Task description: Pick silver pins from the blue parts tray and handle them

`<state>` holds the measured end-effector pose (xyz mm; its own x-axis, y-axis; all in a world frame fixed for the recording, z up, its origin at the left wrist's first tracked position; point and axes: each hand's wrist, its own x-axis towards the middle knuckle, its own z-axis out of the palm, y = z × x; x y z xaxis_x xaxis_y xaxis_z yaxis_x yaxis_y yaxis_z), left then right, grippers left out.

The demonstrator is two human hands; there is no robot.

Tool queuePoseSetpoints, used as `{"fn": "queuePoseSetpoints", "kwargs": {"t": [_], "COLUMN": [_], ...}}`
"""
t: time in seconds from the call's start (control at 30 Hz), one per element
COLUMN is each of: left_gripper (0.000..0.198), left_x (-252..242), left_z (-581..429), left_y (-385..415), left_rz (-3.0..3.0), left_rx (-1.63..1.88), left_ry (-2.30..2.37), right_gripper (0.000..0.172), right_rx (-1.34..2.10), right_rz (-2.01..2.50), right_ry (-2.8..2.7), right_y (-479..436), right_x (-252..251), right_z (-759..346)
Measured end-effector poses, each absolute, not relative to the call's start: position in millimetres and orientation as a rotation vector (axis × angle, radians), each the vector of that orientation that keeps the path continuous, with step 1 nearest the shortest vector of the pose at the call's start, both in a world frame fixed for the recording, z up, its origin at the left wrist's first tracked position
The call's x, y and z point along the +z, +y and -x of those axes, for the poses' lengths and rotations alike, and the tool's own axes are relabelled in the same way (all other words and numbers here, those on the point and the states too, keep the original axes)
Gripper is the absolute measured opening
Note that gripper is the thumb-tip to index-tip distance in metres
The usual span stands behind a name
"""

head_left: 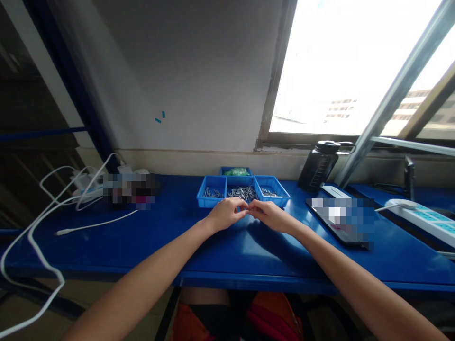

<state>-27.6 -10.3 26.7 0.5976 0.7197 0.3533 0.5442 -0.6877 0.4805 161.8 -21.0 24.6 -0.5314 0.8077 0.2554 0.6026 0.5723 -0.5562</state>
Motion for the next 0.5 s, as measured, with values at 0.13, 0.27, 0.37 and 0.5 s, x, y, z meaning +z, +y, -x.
{"fn": "queuePoseSetpoints", "kwargs": {"t": [0.13,0.27,0.37,0.5], "left_gripper": [0.02,0.016,0.013,0.013], "left_x": [25.7,25.5,26.3,25.9], "left_z": [27.9,27.9,27.7,28.3], "left_y": [-7.9,-8.2,-10.1,-10.9], "left_rz": [-2.469,-2.462,-2.45,-2.433], "left_rx": [0.777,0.82,0.862,0.816], "left_ry": [0.996,0.933,0.933,1.012], "right_gripper": [0.023,0.023,0.02,0.018], "right_rx": [0.588,0.568,0.539,0.521], "right_rz": [1.139,1.165,1.186,1.183], "right_ry": [-2.283,-2.285,-2.296,-2.296], "right_y": [-20.7,-19.6,-18.5,-19.1], "right_x": [25.7,26.2,26.2,27.6], "right_z": [-162.0,-162.8,-164.5,-165.2]}}
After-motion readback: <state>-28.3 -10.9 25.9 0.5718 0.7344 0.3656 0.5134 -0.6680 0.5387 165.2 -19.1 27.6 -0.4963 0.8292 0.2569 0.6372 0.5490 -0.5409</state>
